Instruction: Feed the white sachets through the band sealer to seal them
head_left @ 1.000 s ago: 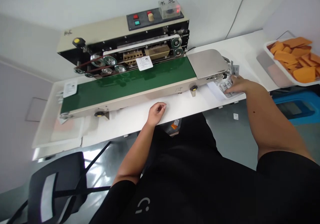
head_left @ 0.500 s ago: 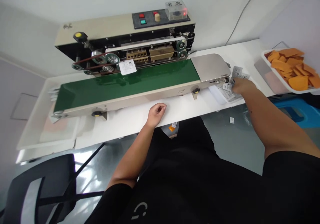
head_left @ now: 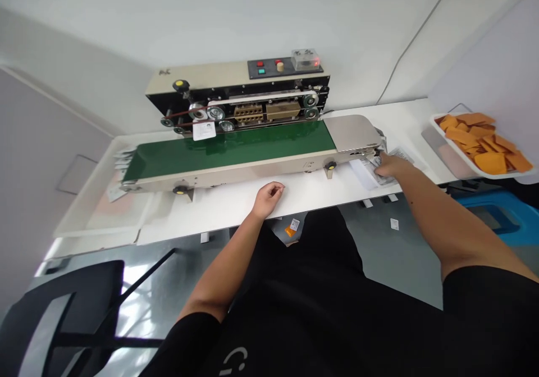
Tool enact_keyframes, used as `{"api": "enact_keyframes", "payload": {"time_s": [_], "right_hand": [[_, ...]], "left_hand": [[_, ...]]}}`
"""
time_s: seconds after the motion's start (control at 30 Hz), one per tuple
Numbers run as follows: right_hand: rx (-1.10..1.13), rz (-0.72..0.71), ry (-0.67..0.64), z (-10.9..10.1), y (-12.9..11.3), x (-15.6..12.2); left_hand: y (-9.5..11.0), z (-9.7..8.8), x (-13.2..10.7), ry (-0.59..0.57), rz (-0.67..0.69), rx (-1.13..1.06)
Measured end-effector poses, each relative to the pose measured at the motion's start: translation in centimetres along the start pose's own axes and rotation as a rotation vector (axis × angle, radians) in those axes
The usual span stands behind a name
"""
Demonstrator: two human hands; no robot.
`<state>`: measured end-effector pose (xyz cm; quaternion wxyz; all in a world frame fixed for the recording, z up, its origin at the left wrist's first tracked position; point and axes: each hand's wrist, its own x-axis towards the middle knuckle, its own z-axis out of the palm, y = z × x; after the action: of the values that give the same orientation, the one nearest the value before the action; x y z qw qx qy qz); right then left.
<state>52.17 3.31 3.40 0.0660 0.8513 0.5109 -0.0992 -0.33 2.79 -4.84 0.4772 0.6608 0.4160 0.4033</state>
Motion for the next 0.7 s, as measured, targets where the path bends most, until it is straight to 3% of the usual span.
{"api": "enact_keyframes", "payload": {"time_s": [0.2,0.43,0.57,0.7], "right_hand": [[-0.069,0.078,-0.046,0.0,0.3,0.5],[-0.051,0.067,-0.010,-1.7,0.8,1.3],[0.000,0.035,0.088,-2.9,2.4,-0.9],[0.276,0.013,0.383,-2.3,3.8,-5.0]], "left_hand": [[-0.1,0.0,0.1,0.001,-0.001,0.050],[-0.2,-0.1,0.2,0.006,0.002,0.109],[-0.2,-0.1,0.1,-0.001,0.022,0.118],[0.1,0.0,0.0,0.003,0.062,0.152]]}}
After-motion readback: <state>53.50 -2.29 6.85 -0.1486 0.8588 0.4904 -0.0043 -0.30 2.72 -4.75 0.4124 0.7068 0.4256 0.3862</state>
